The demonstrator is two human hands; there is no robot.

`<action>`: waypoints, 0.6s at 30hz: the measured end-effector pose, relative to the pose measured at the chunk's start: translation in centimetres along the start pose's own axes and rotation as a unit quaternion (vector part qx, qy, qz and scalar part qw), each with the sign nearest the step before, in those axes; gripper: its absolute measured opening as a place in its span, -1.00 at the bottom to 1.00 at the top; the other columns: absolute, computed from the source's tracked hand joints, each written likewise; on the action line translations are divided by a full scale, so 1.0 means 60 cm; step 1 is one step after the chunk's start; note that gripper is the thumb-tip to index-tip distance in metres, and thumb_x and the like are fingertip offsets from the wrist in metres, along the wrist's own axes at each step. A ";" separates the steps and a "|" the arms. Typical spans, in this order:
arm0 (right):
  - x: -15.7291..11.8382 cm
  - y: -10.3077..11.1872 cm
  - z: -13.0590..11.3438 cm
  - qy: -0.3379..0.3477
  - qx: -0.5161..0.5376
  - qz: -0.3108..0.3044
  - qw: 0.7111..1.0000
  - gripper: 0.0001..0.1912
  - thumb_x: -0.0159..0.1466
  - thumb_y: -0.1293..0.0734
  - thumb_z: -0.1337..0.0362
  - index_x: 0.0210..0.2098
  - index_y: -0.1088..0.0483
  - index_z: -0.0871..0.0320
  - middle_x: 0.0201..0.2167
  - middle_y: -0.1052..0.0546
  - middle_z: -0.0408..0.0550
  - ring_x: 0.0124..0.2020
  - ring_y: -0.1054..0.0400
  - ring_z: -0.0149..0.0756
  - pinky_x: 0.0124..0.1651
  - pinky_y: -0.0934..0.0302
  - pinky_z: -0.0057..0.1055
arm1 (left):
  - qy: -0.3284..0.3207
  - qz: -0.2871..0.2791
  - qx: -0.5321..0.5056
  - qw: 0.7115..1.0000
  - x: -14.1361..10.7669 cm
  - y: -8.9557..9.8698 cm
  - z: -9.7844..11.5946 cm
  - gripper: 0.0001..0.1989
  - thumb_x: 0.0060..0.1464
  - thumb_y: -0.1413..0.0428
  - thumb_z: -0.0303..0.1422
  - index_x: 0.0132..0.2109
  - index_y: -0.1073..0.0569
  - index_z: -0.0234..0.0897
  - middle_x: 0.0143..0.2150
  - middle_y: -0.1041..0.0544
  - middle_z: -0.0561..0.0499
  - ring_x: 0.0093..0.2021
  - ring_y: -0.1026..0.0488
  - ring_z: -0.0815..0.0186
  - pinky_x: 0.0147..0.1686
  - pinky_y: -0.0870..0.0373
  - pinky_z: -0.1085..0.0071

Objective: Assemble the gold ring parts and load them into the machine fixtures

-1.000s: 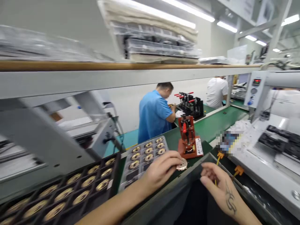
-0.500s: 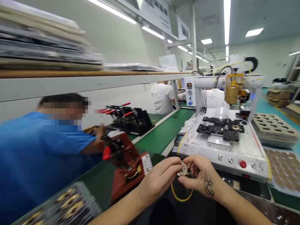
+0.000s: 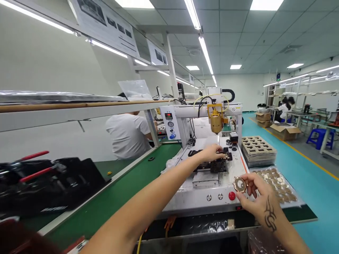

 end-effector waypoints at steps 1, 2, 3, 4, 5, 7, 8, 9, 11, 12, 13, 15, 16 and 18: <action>-0.007 0.014 0.006 -0.007 -0.009 0.006 1.000 -0.67 0.26 -0.43 0.12 -0.01 -0.51 0.05 -0.42 -0.48 -0.15 -0.44 -0.37 -0.25 -0.37 -0.31 -0.33 | 0.011 -0.030 0.010 0.999 0.022 -0.010 -0.002 -0.69 0.26 -0.27 -0.17 -0.01 -0.58 -0.34 0.03 -0.63 -0.16 0.04 -0.57 0.07 0.09 -0.51 0.12; -0.014 0.027 0.014 -0.019 -0.017 0.011 1.000 -0.66 0.27 -0.43 0.10 0.01 -0.52 0.04 -0.42 -0.48 -0.16 -0.45 -0.37 -0.24 -0.39 -0.31 -0.33 | 0.021 -0.059 0.020 0.998 0.039 -0.018 -0.004 -0.68 0.28 -0.27 -0.16 -0.01 -0.58 -0.34 0.02 -0.63 -0.13 0.02 -0.58 0.09 0.07 -0.53 0.10; -0.019 0.041 0.022 -0.032 -0.022 0.014 0.999 -0.64 0.28 -0.44 0.07 0.02 -0.52 0.03 -0.42 -0.49 -0.16 -0.45 -0.38 -0.24 -0.40 -0.31 -0.34 | 0.030 -0.086 0.028 0.995 0.052 -0.025 -0.008 -0.69 0.30 -0.26 -0.16 -0.01 -0.57 -0.33 0.01 -0.63 -0.11 0.00 -0.59 0.11 0.06 -0.54 0.08; -0.022 0.053 0.031 -0.046 -0.026 0.017 0.998 -0.63 0.28 -0.45 0.04 0.03 -0.52 0.03 -0.43 -0.49 -0.16 -0.46 -0.39 -0.24 -0.41 -0.31 -0.34 | 0.037 -0.109 0.035 0.993 0.062 -0.029 -0.012 -0.70 0.32 -0.24 -0.17 0.00 -0.57 -0.33 0.01 -0.62 -0.09 -0.01 -0.59 0.13 0.04 -0.56 0.08; -0.022 0.064 0.040 -0.057 -0.026 0.020 0.998 -0.62 0.28 -0.46 0.02 0.02 -0.52 0.03 -0.44 -0.49 -0.17 -0.46 -0.39 -0.24 -0.41 -0.32 -0.35 | 0.043 -0.127 0.041 0.990 0.070 -0.031 -0.015 -0.71 0.34 -0.23 -0.18 0.01 -0.56 -0.33 0.02 -0.62 -0.09 -0.01 -0.59 0.13 0.04 -0.57 0.08; -0.010 0.076 0.055 -0.072 -0.018 0.021 0.997 -0.61 0.27 -0.47 0.00 0.00 -0.53 0.05 -0.45 -0.50 -0.16 -0.46 -0.40 -0.24 -0.41 -0.34 -0.34 | 0.052 -0.151 0.051 0.986 0.084 -0.030 -0.018 -0.71 0.34 -0.23 -0.19 0.04 -0.56 -0.33 0.05 -0.61 -0.10 0.01 -0.59 0.12 0.04 -0.57 0.08; 0.002 0.076 0.062 -0.076 -0.010 0.018 0.997 -0.61 0.26 -0.47 0.00 -0.01 -0.53 0.06 -0.44 -0.51 -0.15 -0.45 -0.40 -0.23 -0.41 -0.34 -0.34 | 0.056 -0.160 0.056 0.984 0.091 -0.029 -0.018 -0.71 0.34 -0.23 -0.20 0.06 -0.55 -0.32 0.06 -0.60 -0.10 0.02 -0.59 0.12 0.04 -0.58 0.08; 0.016 0.072 0.069 -0.078 -0.002 0.010 0.997 -0.61 0.26 -0.47 0.00 -0.02 -0.53 0.07 -0.43 -0.53 -0.14 -0.44 -0.41 -0.23 -0.39 -0.36 -0.33 | 0.060 -0.166 0.059 0.983 0.097 -0.028 -0.015 -0.71 0.34 -0.23 -0.21 0.07 -0.55 -0.32 0.08 -0.60 -0.10 0.02 -0.58 0.11 0.03 -0.58 0.08; 0.052 0.053 0.084 -0.069 0.015 -0.007 0.997 -0.60 0.26 -0.47 0.01 -0.03 -0.51 0.11 -0.39 -0.54 -0.10 -0.42 -0.42 -0.22 -0.37 -0.37 -0.32 | 0.066 -0.166 0.061 0.982 0.105 -0.028 -0.007 -0.70 0.35 -0.23 -0.22 0.10 -0.54 -0.31 0.10 -0.59 -0.11 0.03 -0.58 0.11 0.03 -0.59 0.08; 0.072 0.039 0.092 -0.061 0.020 -0.014 0.998 -0.60 0.26 -0.46 0.02 -0.02 -0.50 0.13 -0.38 -0.54 -0.09 -0.42 -0.41 -0.23 -0.36 -0.37 -0.32 | 0.068 -0.160 0.059 0.983 0.107 -0.028 -0.002 -0.69 0.35 -0.22 -0.22 0.11 -0.54 -0.31 0.10 -0.58 -0.11 0.03 -0.58 0.11 0.02 -0.59 0.08; 0.091 0.025 0.101 -0.051 0.023 -0.019 0.998 -0.59 0.27 -0.45 0.02 -0.02 -0.48 0.14 -0.37 -0.53 -0.09 -0.42 -0.39 -0.24 -0.35 -0.36 -0.31 | 0.069 -0.151 0.054 0.985 0.107 -0.029 0.002 -0.69 0.35 -0.22 -0.22 0.12 -0.53 -0.31 0.11 -0.58 -0.12 0.03 -0.58 0.11 0.02 -0.59 0.08; 0.128 -0.005 0.119 -0.034 0.025 -0.028 0.999 -0.59 0.28 -0.42 0.01 -0.02 -0.46 0.16 -0.37 -0.50 -0.09 -0.44 -0.34 -0.26 -0.36 -0.32 -0.32 | 0.063 -0.121 0.034 0.990 0.100 -0.025 0.008 -0.69 0.36 -0.22 -0.22 0.12 -0.53 -0.30 0.11 -0.57 -0.12 0.02 -0.58 0.12 0.01 -0.60 0.09; 0.145 -0.020 0.129 -0.027 0.023 -0.036 0.999 -0.59 0.27 -0.41 0.00 -0.04 -0.46 0.17 -0.37 -0.50 -0.09 -0.44 -0.32 -0.27 -0.37 -0.30 -0.32 | 0.057 -0.102 0.019 0.993 0.093 -0.020 0.008 -0.70 0.35 -0.22 -0.22 0.11 -0.53 -0.31 0.10 -0.58 -0.11 0.01 -0.58 0.12 0.00 -0.60 0.11; 0.179 -0.049 0.146 -0.017 0.017 -0.063 0.998 -0.61 0.25 -0.42 0.02 -0.08 -0.46 0.17 -0.37 -0.49 -0.09 -0.44 -0.30 -0.29 -0.36 -0.28 -0.33 | 0.040 -0.056 -0.018 0.997 0.073 -0.002 0.005 -0.73 0.34 -0.23 -0.23 0.05 -0.55 -0.33 0.05 -0.60 -0.09 -0.03 -0.59 0.14 -0.04 -0.60 0.14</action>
Point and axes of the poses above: each hand's wrist, its own x-axis towards the middle knuckle, its own y-axis out of the back of the hand, z = x × y, the point moved 3 cm from there along x, towards the middle knuckle
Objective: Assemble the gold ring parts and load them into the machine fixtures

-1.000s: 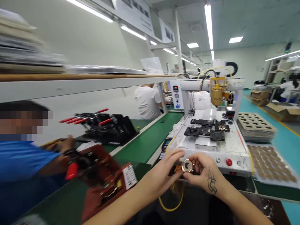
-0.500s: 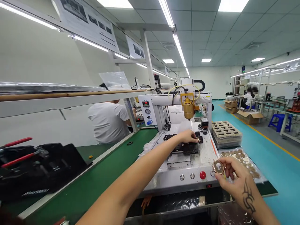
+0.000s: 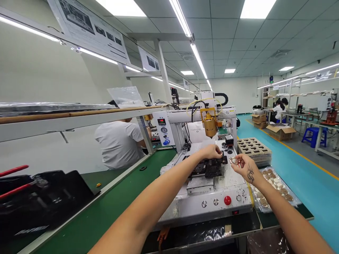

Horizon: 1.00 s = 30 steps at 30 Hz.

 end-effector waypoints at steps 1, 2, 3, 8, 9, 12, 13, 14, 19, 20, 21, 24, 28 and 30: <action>0.019 -0.012 0.008 0.005 -0.007 -0.018 1.000 -0.61 0.23 -0.44 0.04 -0.08 -0.47 0.17 -0.36 -0.49 -0.09 -0.43 -0.30 -0.29 -0.36 -0.27 -0.34 | -0.011 0.023 -0.022 0.999 -0.013 0.011 -0.004 -0.75 0.31 -0.25 -0.25 0.01 -0.56 -0.34 0.00 -0.62 -0.08 -0.06 -0.59 0.16 -0.06 -0.59 0.17; 0.039 -0.024 0.015 0.010 -0.015 -0.039 0.999 -0.63 0.22 -0.46 0.07 -0.09 -0.48 0.17 -0.36 -0.49 -0.10 -0.42 -0.30 -0.29 -0.34 -0.27 -0.34 | -0.023 0.046 -0.046 0.998 -0.027 0.024 -0.007 -0.77 0.28 -0.26 -0.27 -0.03 -0.56 -0.34 -0.05 -0.63 -0.07 -0.09 -0.60 0.17 -0.08 -0.58 0.22; 0.059 -0.037 0.022 0.014 -0.025 -0.061 0.998 -0.64 0.21 -0.49 0.10 -0.10 -0.49 0.17 -0.35 -0.50 -0.10 -0.40 -0.31 -0.29 -0.32 -0.28 -0.35 | -0.034 0.066 -0.069 0.995 -0.044 0.038 -0.011 -0.78 0.25 -0.27 -0.29 -0.05 -0.56 -0.34 -0.09 -0.64 -0.07 -0.12 -0.60 0.19 -0.11 -0.56 0.27; 0.145 -0.102 0.057 0.011 -0.074 -0.196 0.978 -0.74 0.40 -0.45 0.13 -0.08 -0.50 0.20 -0.19 -0.56 -0.08 -0.27 -0.47 -0.29 -0.19 -0.43 -0.30 | -0.070 0.139 -0.158 0.975 -0.154 0.088 -0.010 -0.73 0.13 -0.24 -0.28 -0.05 -0.51 -0.27 -0.13 -0.65 -0.05 -0.24 -0.59 0.28 -0.24 -0.49 0.39; 0.156 -0.111 0.063 0.011 -0.082 -0.223 0.971 -0.74 0.44 -0.43 0.13 -0.05 -0.49 0.21 -0.15 -0.57 -0.07 -0.25 -0.50 -0.28 -0.18 -0.46 -0.28 | -0.075 0.148 -0.168 0.972 -0.182 0.091 -0.008 -0.73 0.12 -0.24 -0.27 -0.05 -0.51 -0.26 -0.13 -0.65 -0.04 -0.24 -0.58 0.28 -0.22 -0.49 0.38; 0.176 -0.124 0.071 0.020 -0.103 -0.287 0.952 -0.73 0.45 -0.42 0.13 -0.01 -0.50 0.21 -0.09 -0.59 -0.04 -0.18 -0.54 -0.24 -0.13 -0.50 -0.24 | -0.090 0.160 -0.193 0.964 -0.265 0.091 -0.003 -0.73 0.10 -0.23 -0.24 -0.07 -0.50 -0.24 -0.15 -0.62 -0.03 -0.24 -0.55 0.29 -0.19 -0.49 0.35; 0.179 -0.125 0.071 0.026 -0.109 -0.301 0.947 -0.73 0.45 -0.42 0.13 -0.01 -0.51 0.22 -0.09 -0.59 -0.04 -0.17 -0.54 -0.23 -0.11 -0.50 -0.22 | -0.091 0.161 -0.200 0.962 -0.292 0.088 -0.003 -0.73 0.10 -0.23 -0.24 -0.07 -0.50 -0.23 -0.16 -0.62 -0.02 -0.24 -0.54 0.29 -0.19 -0.49 0.34; 0.181 -0.124 0.071 0.034 -0.115 -0.313 0.942 -0.73 0.45 -0.43 0.13 -0.01 -0.51 0.22 -0.09 -0.60 -0.04 -0.16 -0.55 -0.22 -0.10 -0.50 -0.21 | -0.090 0.161 -0.204 0.962 -0.317 0.085 -0.005 -0.73 0.10 -0.23 -0.24 -0.07 -0.49 -0.23 -0.17 -0.61 -0.01 -0.25 -0.52 0.29 -0.19 -0.48 0.34; 0.177 -0.119 0.066 0.072 -0.141 -0.316 0.936 -0.74 0.47 -0.40 0.11 -0.05 -0.53 0.19 -0.07 -0.61 -0.04 -0.11 -0.54 -0.19 -0.01 -0.48 -0.16 | -0.054 0.167 -0.198 0.964 -0.417 0.063 -0.027 -0.75 0.12 -0.19 -0.28 -0.05 -0.49 -0.19 -0.25 -0.61 0.05 -0.28 -0.51 0.30 -0.21 -0.51 0.34; 0.175 -0.120 0.066 0.076 -0.149 -0.304 0.938 -0.74 0.47 -0.40 0.11 -0.04 -0.53 0.19 -0.05 -0.60 -0.02 -0.09 -0.54 -0.18 0.02 -0.47 -0.14 | -0.045 0.173 -0.196 0.964 -0.432 0.058 -0.034 -0.77 0.12 -0.18 -0.28 -0.06 -0.50 -0.18 -0.25 -0.61 0.05 -0.28 -0.52 0.29 -0.21 -0.52 0.34; 0.174 -0.120 0.066 0.079 -0.159 -0.291 0.940 -0.74 0.47 -0.40 0.11 -0.03 -0.53 0.18 -0.03 -0.60 -0.01 -0.06 -0.53 -0.17 0.04 -0.45 -0.12 | -0.036 0.181 -0.196 0.963 -0.444 0.052 -0.040 -0.78 0.12 -0.17 -0.28 -0.06 -0.50 -0.15 -0.25 -0.62 0.06 -0.28 -0.53 0.27 -0.21 -0.53 0.33; 0.173 -0.122 0.060 0.084 -0.183 -0.245 0.948 -0.73 0.44 -0.41 0.10 -0.03 -0.51 0.18 -0.03 -0.58 -0.01 -0.05 -0.50 -0.17 0.06 -0.42 -0.09 | -0.007 0.200 -0.204 0.958 -0.469 0.034 -0.054 -0.75 0.10 -0.18 -0.27 -0.05 -0.51 -0.10 -0.26 -0.61 0.06 -0.29 -0.54 0.23 -0.20 -0.56 0.28; 0.147 -0.109 0.026 0.088 -0.186 -0.159 0.966 -0.78 0.38 -0.45 0.11 -0.14 -0.58 0.14 -0.19 -0.56 0.01 -0.10 -0.46 -0.12 0.06 -0.34 -0.15 | -0.003 0.221 -0.222 0.950 -0.479 0.001 -0.049 -0.72 0.12 -0.18 -0.25 -0.01 -0.49 -0.10 -0.23 -0.60 0.03 -0.24 -0.55 0.19 -0.12 -0.57 0.22; 0.101 -0.087 0.003 0.088 -0.179 -0.095 0.975 -0.79 0.43 -0.39 0.13 -0.10 -0.58 0.12 -0.16 -0.54 0.06 -0.06 -0.43 -0.07 0.08 -0.30 -0.16 | -0.009 0.229 -0.230 0.946 -0.486 -0.026 -0.045 -0.73 0.12 -0.18 -0.27 -0.01 -0.48 -0.11 -0.21 -0.60 0.02 -0.22 -0.56 0.19 -0.10 -0.57 0.22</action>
Point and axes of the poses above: each hand's wrist, its own x-axis towards the middle knuckle, its own y-axis out of the back of the hand, z = x × y, the point moved 3 cm from there along x, towards the middle knuckle
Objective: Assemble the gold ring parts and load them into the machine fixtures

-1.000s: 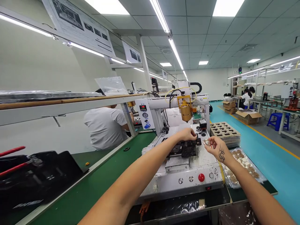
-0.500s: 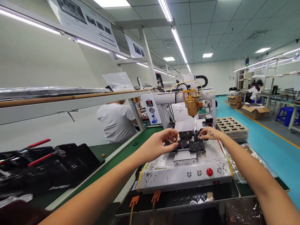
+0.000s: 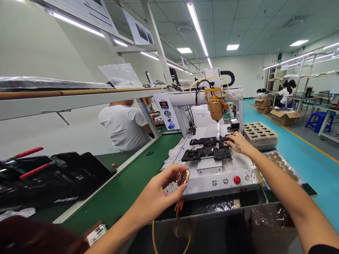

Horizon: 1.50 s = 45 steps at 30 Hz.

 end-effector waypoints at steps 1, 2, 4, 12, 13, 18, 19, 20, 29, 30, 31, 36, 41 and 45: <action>-0.035 0.011 -0.011 -0.007 0.001 0.032 0.999 -0.77 0.46 -0.33 0.13 -0.07 -0.56 0.12 -0.12 -0.53 0.09 -0.05 -0.42 -0.06 0.09 -0.28 -0.16 | -0.003 0.000 -0.003 1.000 -0.013 -0.013 -0.007 -0.73 0.12 -0.18 -0.28 -0.01 -0.48 -0.12 -0.20 -0.60 0.01 -0.21 -0.56 0.19 -0.10 -0.57 0.23; -0.075 0.021 -0.020 -0.016 0.002 0.061 0.998 -0.75 0.49 -0.28 0.13 -0.05 -0.53 0.12 -0.09 -0.52 0.09 -0.05 -0.41 -0.06 0.08 -0.28 -0.16 | -0.005 -0.005 -0.006 1.000 -0.028 -0.028 -0.017 -0.73 0.12 -0.18 -0.30 -0.01 -0.49 -0.12 -0.19 -0.60 0.01 -0.21 -0.56 0.19 -0.11 -0.57 0.25; -0.166 0.034 -0.031 -0.037 0.001 0.106 0.994 -0.73 0.51 -0.25 0.09 -0.13 -0.48 0.12 -0.14 -0.49 0.08 -0.09 -0.40 -0.06 0.01 -0.27 -0.16 | -0.006 -0.030 -0.017 0.999 -0.059 -0.068 -0.045 -0.73 0.12 -0.19 -0.35 0.00 -0.48 -0.12 -0.16 -0.61 0.01 -0.21 -0.56 0.21 -0.13 -0.57 0.28; -0.361 -0.009 -0.024 -0.122 -0.049 0.204 0.970 -0.59 0.41 -0.34 -0.15 -0.22 -0.43 0.09 -0.26 -0.48 0.04 -0.16 -0.37 0.01 -0.04 -0.28 -0.05 | -0.026 -0.153 0.002 0.988 -0.124 -0.271 -0.178 -0.63 -0.04 -0.31 -0.49 -0.05 -0.50 -0.19 0.28 -0.56 -0.19 0.35 -0.44 -0.05 0.41 -0.32 -0.05; -0.368 -0.016 -0.032 -0.122 -0.038 0.202 0.971 -0.64 0.44 -0.34 -0.09 -0.18 -0.43 0.09 -0.24 -0.49 0.05 -0.16 -0.39 0.00 -0.03 -0.30 -0.05 | -0.037 -0.153 0.013 0.987 -0.131 -0.283 -0.186 -0.63 -0.03 -0.31 -0.50 -0.04 -0.50 -0.19 0.32 -0.53 -0.19 0.41 -0.38 -0.07 0.45 -0.24 -0.10; -0.411 -0.084 -0.090 -0.049 0.047 0.061 0.996 -0.84 0.52 -0.26 0.23 -0.07 -0.50 0.04 -0.15 -0.63 0.03 -0.11 -0.55 -0.08 -0.06 -0.47 -0.18 | -0.069 -0.136 0.038 0.988 -0.185 -0.284 -0.194 -0.60 0.03 -0.25 -0.51 0.03 -0.45 -0.13 0.35 -0.51 -0.15 0.44 -0.35 -0.04 0.47 -0.22 -0.15; -0.418 -0.102 -0.098 -0.032 0.054 0.036 0.997 -0.82 0.51 -0.25 0.27 -0.03 -0.51 0.03 -0.09 -0.64 0.04 -0.06 -0.56 -0.06 -0.01 -0.49 -0.15 | -0.070 -0.130 0.043 0.988 -0.192 -0.279 -0.191 -0.58 0.03 -0.25 -0.51 0.05 -0.44 -0.13 0.32 -0.53 -0.15 0.42 -0.37 -0.05 0.45 -0.24 -0.15; -0.423 -0.119 -0.103 -0.018 0.057 0.019 0.998 -0.78 0.51 -0.25 0.30 0.03 -0.51 0.02 -0.03 -0.65 0.06 0.01 -0.56 -0.04 0.06 -0.49 -0.10 | -0.068 -0.123 0.048 0.989 -0.195 -0.275 -0.187 -0.56 0.04 -0.25 -0.51 0.07 -0.44 -0.12 0.29 -0.55 -0.16 0.39 -0.40 -0.06 0.43 -0.27 -0.16; -0.409 -0.185 -0.095 0.003 0.020 -0.027 0.999 -0.72 0.48 -0.24 0.40 0.06 -0.52 0.06 -0.09 -0.65 0.07 -0.03 -0.54 -0.01 0.07 -0.47 -0.02 | -0.072 -0.144 0.026 0.987 -0.133 -0.330 -0.165 -0.58 0.06 -0.28 -0.47 0.08 -0.47 -0.18 0.34 -0.51 -0.21 0.45 -0.32 -0.07 0.46 -0.18 -0.15; -0.408 -0.184 -0.094 0.006 0.012 -0.029 0.999 -0.74 0.48 -0.26 0.39 0.07 -0.52 0.06 -0.10 -0.64 0.07 -0.05 -0.53 -0.01 0.05 -0.46 -0.03 | -0.072 -0.153 0.023 0.985 -0.132 -0.339 -0.168 -0.56 0.05 -0.29 -0.47 0.10 -0.47 -0.20 0.37 -0.48 -0.22 0.47 -0.29 -0.08 0.48 -0.14 -0.15; -0.408 -0.184 -0.094 0.011 0.004 -0.033 0.999 -0.75 0.48 -0.28 0.36 0.07 -0.52 0.06 -0.11 -0.63 0.07 -0.06 -0.52 -0.01 0.02 -0.46 -0.04 | -0.072 -0.157 0.022 0.985 -0.134 -0.346 -0.170 -0.55 0.05 -0.29 -0.48 0.10 -0.47 -0.20 0.38 -0.46 -0.23 0.48 -0.27 -0.07 0.50 -0.12 -0.16; -0.412 -0.186 -0.090 0.057 -0.025 -0.053 0.997 -0.76 0.49 -0.33 0.27 0.10 -0.55 0.06 -0.13 -0.60 0.09 -0.10 -0.49 -0.03 -0.06 -0.42 -0.12 | -0.062 -0.156 0.008 0.986 -0.144 -0.350 -0.173 -0.56 0.05 -0.26 -0.51 0.09 -0.49 -0.17 0.41 -0.44 -0.17 0.50 -0.24 -0.03 0.52 -0.09 -0.15; -0.426 -0.195 -0.079 0.112 -0.022 -0.037 0.993 -0.70 0.51 -0.31 0.29 0.18 -0.53 0.09 -0.07 -0.64 0.11 -0.07 -0.50 -0.02 -0.02 -0.43 -0.10 | -0.046 -0.181 -0.002 0.982 -0.137 -0.344 -0.168 -0.57 0.03 -0.27 -0.51 0.07 -0.50 -0.18 0.41 -0.44 -0.17 0.52 -0.20 -0.05 0.52 -0.08 -0.14; -0.443 -0.211 -0.070 0.137 -0.014 0.004 0.990 -0.68 0.50 -0.29 0.36 0.18 -0.54 0.10 -0.08 -0.67 0.12 -0.06 -0.53 -0.01 -0.03 -0.46 -0.08 | -0.033 -0.199 -0.018 0.979 -0.131 -0.339 -0.166 -0.58 0.04 -0.28 -0.51 0.07 -0.50 -0.20 0.42 -0.44 -0.18 0.52 -0.20 -0.03 0.54 -0.05 -0.10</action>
Point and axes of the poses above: each hand's wrist, its own x-axis towards the middle knuckle, its own y-axis out of the back of the hand, z = x × y, the point moved 3 cm from there along x, towards the middle knuckle
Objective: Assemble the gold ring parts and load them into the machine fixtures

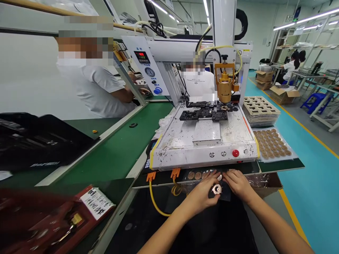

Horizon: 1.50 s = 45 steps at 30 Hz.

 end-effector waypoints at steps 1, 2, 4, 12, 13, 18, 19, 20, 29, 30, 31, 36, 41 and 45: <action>-0.005 -0.004 0.000 0.004 0.003 0.010 1.000 -0.69 0.50 -0.28 0.39 0.15 -0.55 0.10 -0.11 -0.68 0.12 -0.09 -0.53 -0.03 -0.05 -0.47 -0.09 | 0.004 -0.004 -0.006 1.000 0.001 0.003 0.001 -0.60 0.03 -0.28 -0.51 0.05 -0.51 -0.21 0.42 -0.44 -0.18 0.52 -0.20 -0.03 0.54 -0.05 -0.09; -0.010 -0.008 -0.001 0.008 0.007 0.019 1.000 -0.69 0.50 -0.27 0.41 0.11 -0.57 0.10 -0.14 -0.68 0.11 -0.13 -0.54 -0.05 -0.07 -0.48 -0.10 | 0.007 -0.009 -0.013 1.000 0.001 0.007 0.002 -0.62 0.03 -0.28 -0.51 0.02 -0.52 -0.21 0.42 -0.43 -0.19 0.52 -0.19 -0.03 0.54 -0.05 -0.08; -0.020 -0.014 -0.007 0.014 0.018 0.030 0.999 -0.70 0.49 -0.25 0.44 0.04 -0.58 0.11 -0.19 -0.67 0.10 -0.19 -0.54 -0.09 -0.11 -0.49 -0.13 | 0.015 -0.021 -0.032 0.999 0.002 0.015 0.003 -0.66 0.01 -0.28 -0.50 -0.02 -0.53 -0.20 0.43 -0.43 -0.18 0.52 -0.19 -0.04 0.53 -0.07 -0.07; -0.055 0.016 -0.071 -0.029 0.030 0.055 0.998 -0.75 0.43 -0.29 0.51 0.00 -0.47 0.11 -0.16 -0.65 0.10 -0.11 -0.57 -0.06 -0.03 -0.52 -0.08 | 0.045 -0.028 -0.065 0.996 0.013 0.030 -0.008 -0.68 0.01 -0.29 -0.47 -0.05 -0.53 -0.19 0.42 -0.43 -0.16 0.47 -0.29 -0.06 0.47 -0.19 -0.01; -0.050 0.019 -0.075 -0.043 0.029 0.050 0.997 -0.76 0.42 -0.30 0.50 0.00 -0.46 0.11 -0.07 -0.64 0.15 0.00 -0.56 -0.01 0.04 -0.51 -0.03 | 0.042 -0.013 -0.059 0.997 0.019 0.031 -0.010 -0.69 0.02 -0.28 -0.47 -0.05 -0.52 -0.19 0.41 -0.45 -0.18 0.45 -0.33 -0.05 0.44 -0.23 0.01; -0.005 0.009 -0.067 -0.110 0.037 0.010 0.993 -0.79 0.45 -0.21 0.50 -0.04 -0.39 0.12 0.25 -0.52 0.20 0.37 -0.34 0.04 0.39 -0.27 0.19 | 0.021 0.020 -0.047 0.998 0.038 0.047 -0.018 -0.70 0.09 -0.23 -0.47 -0.01 -0.48 -0.20 0.20 -0.60 -0.15 0.21 -0.55 0.05 0.22 -0.47 0.16; 0.002 0.005 -0.062 -0.119 0.038 0.008 0.992 -0.78 0.45 -0.20 0.50 -0.03 -0.39 0.13 0.24 -0.53 0.20 0.37 -0.35 0.03 0.41 -0.25 0.20 | 0.015 0.017 -0.040 0.999 0.034 0.051 -0.020 -0.69 0.09 -0.24 -0.47 -0.01 -0.48 -0.20 0.21 -0.59 -0.16 0.22 -0.54 0.03 0.23 -0.47 0.14; 0.007 0.002 -0.058 -0.127 0.039 0.010 0.991 -0.78 0.45 -0.20 0.50 -0.02 -0.39 0.13 0.23 -0.54 0.21 0.36 -0.36 0.03 0.41 -0.23 0.21 | 0.008 0.016 -0.027 0.999 0.028 0.054 -0.021 -0.69 0.08 -0.24 -0.48 -0.01 -0.48 -0.21 0.24 -0.57 -0.17 0.27 -0.51 0.00 0.27 -0.44 0.10; 0.014 0.017 -0.031 -0.225 0.110 0.065 0.966 -0.92 0.48 -0.27 0.29 -0.15 -0.41 0.04 0.20 -0.55 0.13 0.28 -0.40 0.03 0.31 -0.30 0.12 | -0.017 0.060 0.073 0.995 -0.009 0.048 -0.003 -0.65 0.05 -0.26 -0.55 -0.02 -0.46 -0.21 0.15 -0.59 -0.17 0.25 -0.47 -0.05 0.27 -0.39 -0.06; 0.013 0.026 -0.030 -0.245 0.115 0.080 0.959 -0.92 0.48 -0.29 0.25 -0.16 -0.42 0.05 0.17 -0.57 0.14 0.27 -0.40 0.05 0.31 -0.29 0.12 | -0.012 0.067 0.078 0.995 -0.003 0.046 0.000 -0.65 0.05 -0.27 -0.55 -0.01 -0.46 -0.22 0.12 -0.59 -0.17 0.22 -0.48 -0.05 0.25 -0.40 -0.05; 0.011 0.037 -0.029 -0.267 0.120 0.094 0.952 -0.89 0.49 -0.29 0.21 -0.16 -0.43 0.05 0.12 -0.58 0.15 0.23 -0.42 0.06 0.30 -0.28 0.13 | -0.008 0.074 0.083 0.994 0.004 0.044 0.003 -0.65 0.05 -0.27 -0.55 -0.01 -0.46 -0.23 0.09 -0.59 -0.17 0.19 -0.49 -0.05 0.22 -0.41 -0.04; 0.014 0.078 -0.034 -0.361 0.178 0.091 0.911 -0.74 0.50 -0.30 0.06 -0.15 -0.47 0.11 -0.32 -0.61 0.00 -0.32 -0.54 -0.13 -0.22 -0.46 -0.23 | 0.005 0.112 0.092 0.989 0.019 0.040 0.017 -0.69 0.06 -0.26 -0.54 -0.03 -0.48 -0.26 0.05 -0.54 -0.18 0.11 -0.48 -0.05 0.15 -0.42 -0.03; 0.049 0.109 -0.072 -0.378 0.268 0.038 0.885 -0.65 0.49 -0.31 0.01 0.07 -0.56 0.07 -0.14 -0.65 0.02 -0.16 -0.57 -0.15 -0.10 -0.45 -0.30 | 0.049 0.140 -0.107 0.983 -0.010 0.051 0.032 -0.71 0.08 -0.27 -0.50 -0.04 -0.51 -0.20 0.00 -0.55 -0.10 0.04 -0.51 0.05 0.11 -0.46 0.05; 0.080 0.118 -0.110 -0.374 0.338 0.007 0.864 -0.66 0.43 -0.39 0.00 0.06 -0.63 0.00 -0.08 -0.64 0.01 -0.03 -0.52 -0.11 0.06 -0.39 -0.23 | 0.173 0.111 -0.466 0.861 -0.053 0.052 0.045 -0.61 0.07 -0.38 -0.38 0.01 -0.47 -0.23 -0.17 -0.59 0.00 -0.19 -0.61 0.23 -0.11 -0.58 0.27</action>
Point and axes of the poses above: each hand's wrist, its own x-axis towards the middle knuckle, its own y-axis out of the back of the hand, z = x × y, the point moved 3 cm from there along x, towards the middle knuckle
